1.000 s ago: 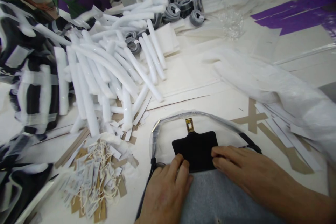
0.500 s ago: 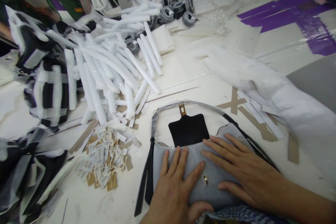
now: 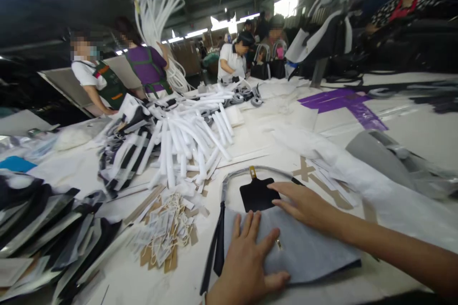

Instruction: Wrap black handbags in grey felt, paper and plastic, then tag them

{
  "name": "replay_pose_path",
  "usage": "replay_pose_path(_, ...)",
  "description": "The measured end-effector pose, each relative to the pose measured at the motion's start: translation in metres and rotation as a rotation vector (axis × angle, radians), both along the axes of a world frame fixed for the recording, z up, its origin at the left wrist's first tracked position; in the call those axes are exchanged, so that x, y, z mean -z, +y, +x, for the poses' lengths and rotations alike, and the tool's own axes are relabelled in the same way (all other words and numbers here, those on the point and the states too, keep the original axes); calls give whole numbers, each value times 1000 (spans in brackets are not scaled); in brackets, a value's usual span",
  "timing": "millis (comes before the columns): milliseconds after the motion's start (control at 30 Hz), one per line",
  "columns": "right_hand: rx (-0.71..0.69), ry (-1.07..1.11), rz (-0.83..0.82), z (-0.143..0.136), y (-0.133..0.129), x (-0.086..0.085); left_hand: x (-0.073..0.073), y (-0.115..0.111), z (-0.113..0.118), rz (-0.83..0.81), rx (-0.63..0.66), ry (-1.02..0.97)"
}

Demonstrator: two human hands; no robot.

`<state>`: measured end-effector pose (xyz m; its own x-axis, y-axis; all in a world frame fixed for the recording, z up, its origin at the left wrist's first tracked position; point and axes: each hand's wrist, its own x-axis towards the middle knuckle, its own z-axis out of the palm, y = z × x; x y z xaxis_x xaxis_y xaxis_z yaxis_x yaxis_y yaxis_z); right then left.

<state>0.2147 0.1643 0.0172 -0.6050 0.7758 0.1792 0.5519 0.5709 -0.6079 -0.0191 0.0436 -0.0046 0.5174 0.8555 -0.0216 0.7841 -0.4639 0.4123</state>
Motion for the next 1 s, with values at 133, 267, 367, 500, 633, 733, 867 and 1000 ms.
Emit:
replay_pose_path(133, 109, 125, -69, -43, 48, -1, 8, 3, -3, 0, 4, -36)
replay_pose_path(267, 23, 197, -169, -57, 60, -6, 7, 2, -4, 27, -4, -62)
replay_pose_path(367, 10, 251, -211, -45, 39, -14, 3, -1, -2, 56, -24, -61)
replay_pose_path(500, 30, 268, -214, -28, 3, -26, 1, -2, 1, 74, -24, -23)
replay_pose_path(633, -2, 247, -212, -22, -25, -29, -1, -3, 3, 103, -18, -25)
replay_pose_path(733, -53, 198, -190, -18, -41, -22, -4, -4, 4, 135, -8, -17)
replay_pose_path(867, -82, 167, -121, -9, -55, -4, -5, -5, 5, 170, -10, 2)
replay_pose_path(1000, -68, 194, 21, -4, -63, 14, -3, -6, 6, 181, -15, 13)
